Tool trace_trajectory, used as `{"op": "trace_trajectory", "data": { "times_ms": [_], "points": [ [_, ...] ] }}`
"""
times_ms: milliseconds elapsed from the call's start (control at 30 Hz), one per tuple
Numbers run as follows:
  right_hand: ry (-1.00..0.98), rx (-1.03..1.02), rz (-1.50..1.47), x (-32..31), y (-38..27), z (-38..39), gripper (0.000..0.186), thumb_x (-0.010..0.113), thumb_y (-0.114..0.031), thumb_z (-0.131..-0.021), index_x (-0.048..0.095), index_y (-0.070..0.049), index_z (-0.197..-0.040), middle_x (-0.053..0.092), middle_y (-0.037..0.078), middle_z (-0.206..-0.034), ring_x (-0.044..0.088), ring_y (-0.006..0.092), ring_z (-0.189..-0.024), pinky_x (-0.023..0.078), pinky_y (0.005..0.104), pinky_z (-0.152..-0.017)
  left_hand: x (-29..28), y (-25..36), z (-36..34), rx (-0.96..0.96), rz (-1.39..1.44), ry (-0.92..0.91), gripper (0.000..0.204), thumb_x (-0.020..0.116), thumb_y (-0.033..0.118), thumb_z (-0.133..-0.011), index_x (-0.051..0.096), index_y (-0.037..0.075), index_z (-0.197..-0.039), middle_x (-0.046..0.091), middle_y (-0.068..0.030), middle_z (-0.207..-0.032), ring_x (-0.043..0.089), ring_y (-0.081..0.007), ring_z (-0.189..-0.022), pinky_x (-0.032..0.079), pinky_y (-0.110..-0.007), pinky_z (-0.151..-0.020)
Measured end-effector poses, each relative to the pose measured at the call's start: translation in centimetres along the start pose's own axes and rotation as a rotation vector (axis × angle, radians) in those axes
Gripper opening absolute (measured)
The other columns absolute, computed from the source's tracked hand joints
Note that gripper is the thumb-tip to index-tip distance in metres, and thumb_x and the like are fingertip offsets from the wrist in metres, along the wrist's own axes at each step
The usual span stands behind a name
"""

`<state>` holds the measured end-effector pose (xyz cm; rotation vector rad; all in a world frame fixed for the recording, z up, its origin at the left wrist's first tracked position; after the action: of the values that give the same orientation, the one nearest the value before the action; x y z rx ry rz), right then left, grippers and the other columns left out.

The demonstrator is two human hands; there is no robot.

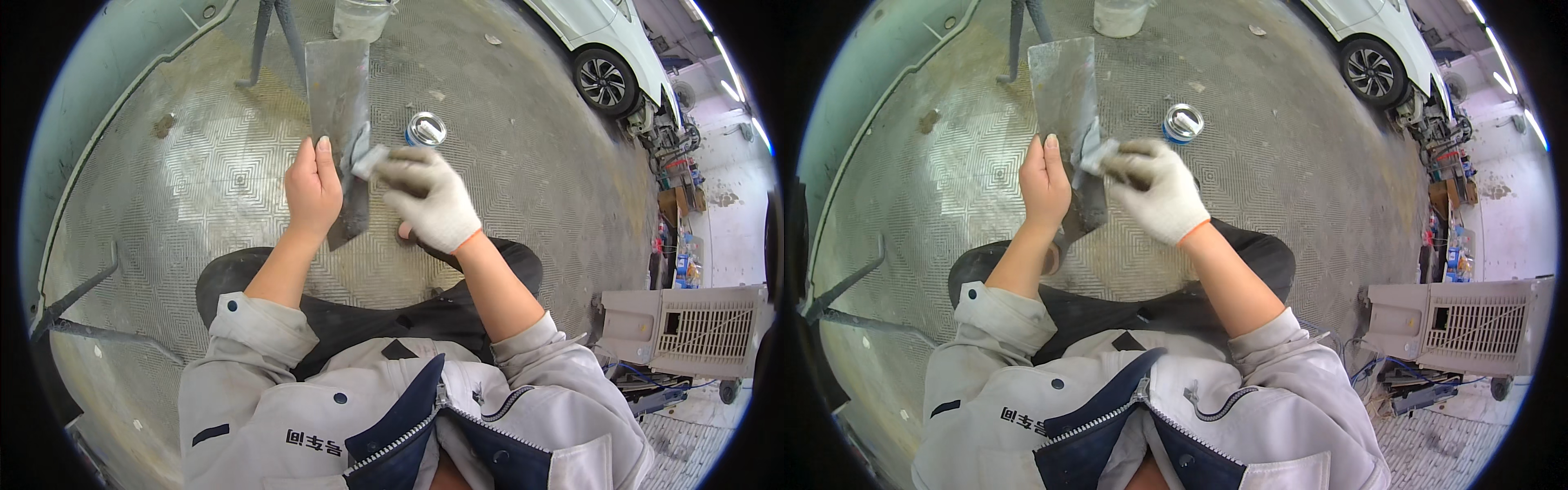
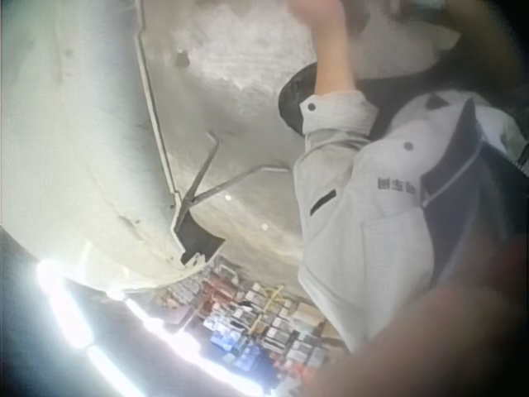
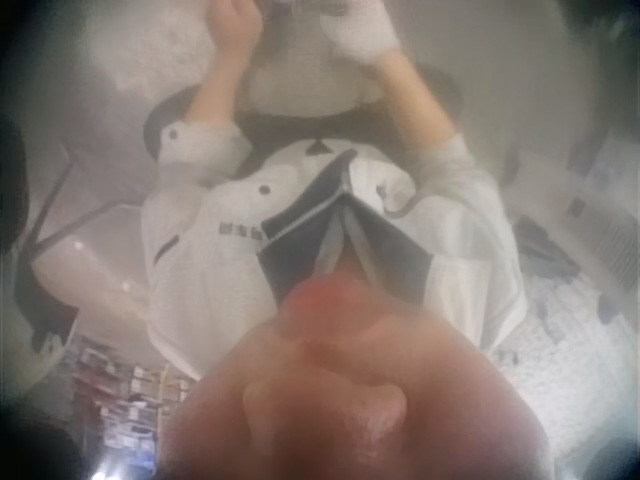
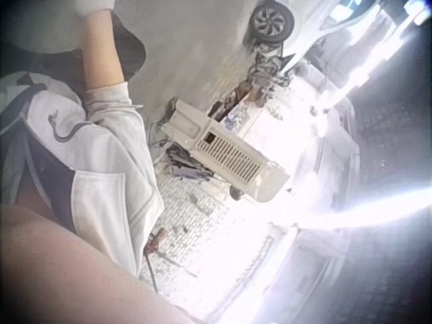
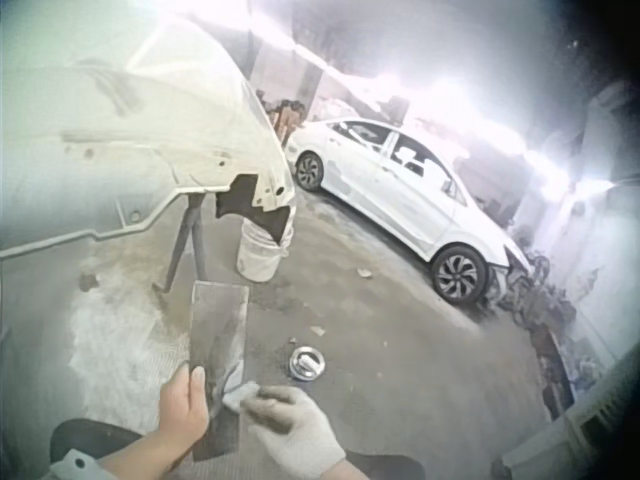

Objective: The person scoops body filler from a can and spreads it onto a metal plate using a putty knife. They then walk to a white car and apply the filler to a damaged area on the front bumper, smoothing it with the knife.

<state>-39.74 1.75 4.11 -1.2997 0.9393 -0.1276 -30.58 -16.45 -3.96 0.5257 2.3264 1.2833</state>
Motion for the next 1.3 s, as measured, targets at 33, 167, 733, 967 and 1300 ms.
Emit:
{"op": "trace_trajectory", "data": {
  "times_ms": [33,167,733,967,1300],
  "points": [
    [0.111,0.013,-0.197,0.0,0.0,0.2,0.040,0.081,-0.010,-0.092,0.079,-0.007,-0.132,0.068,0.015,-0.141,0.071,0.0249,-0.123,0.058,0.0367,-0.106,0.2,0.0,0.0,-0.038,0.060,-0.015,0.035,0.052,0.025,-0.119,0.056,0.002,-0.093,0.051,-0.0054,-0.069,0.047,-0.0144,-0.062,0.041,-0.037,-0.059],
    [0.046,0.144,-0.159,1.5,1.3,0.9,0.049,0.086,-0.016,-0.090,0.077,-0.007,-0.137,0.068,0.014,-0.145,0.067,0.0237,-0.132,0.054,0.0353,-0.114,0.8,0.0,0.1,-0.255,0.361,0.168,0.038,0.049,0.031,-0.120,0.061,0.002,-0.099,0.055,0.0009,-0.081,0.047,-0.0099,-0.076,0.043,-0.033,-0.070],
    [0.249,0.459,-0.519,0.1,3.9,0.3,0.047,0.069,-0.026,-0.107,0.069,0.010,-0.137,0.079,0.015,-0.111,0.075,0.0192,-0.097,0.061,0.0321,-0.087,1.1,1.2,2.1,-0.190,0.116,-0.254,0.041,0.049,0.033,-0.120,0.058,0.001,-0.096,0.064,-0.0048,-0.083,0.054,-0.0175,-0.076,0.045,-0.036,-0.071],
    [0.310,0.090,-0.427,-1.2,1.9,0.4,0.046,0.058,-0.007,-0.109,0.061,0.001,-0.155,0.060,0.010,-0.155,0.059,0.0231,-0.140,0.045,0.0359,-0.122,2.1,-0.2,1.8,-0.508,0.455,-0.106,0.038,0.051,0.032,-0.120,0.056,0.006,-0.094,0.042,0.0065,-0.075,0.035,-0.0075,-0.070,0.034,-0.030,-0.063],
    [0.160,0.129,0.265,1.1,2.1,0.8,0.047,0.084,-0.017,-0.092,0.077,-0.007,-0.137,0.064,0.022,-0.146,0.070,0.0314,-0.126,0.059,0.0391,-0.107,0.2,0.3,0.5,-0.218,0.231,0.108,0.035,0.050,0.027,-0.120,0.054,0.004,-0.094,0.042,0.0034,-0.071,0.038,-0.0082,-0.066,0.035,-0.032,-0.061]
  ]
}}
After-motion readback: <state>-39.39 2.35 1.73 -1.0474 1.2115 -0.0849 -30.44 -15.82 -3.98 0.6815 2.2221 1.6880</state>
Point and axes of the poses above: each hand's wrist, its own z-axis away from the middle knuckle, its own x-axis out of the palm, y = z × x, the point moved 1 cm from there along -z, towards the middle knuckle
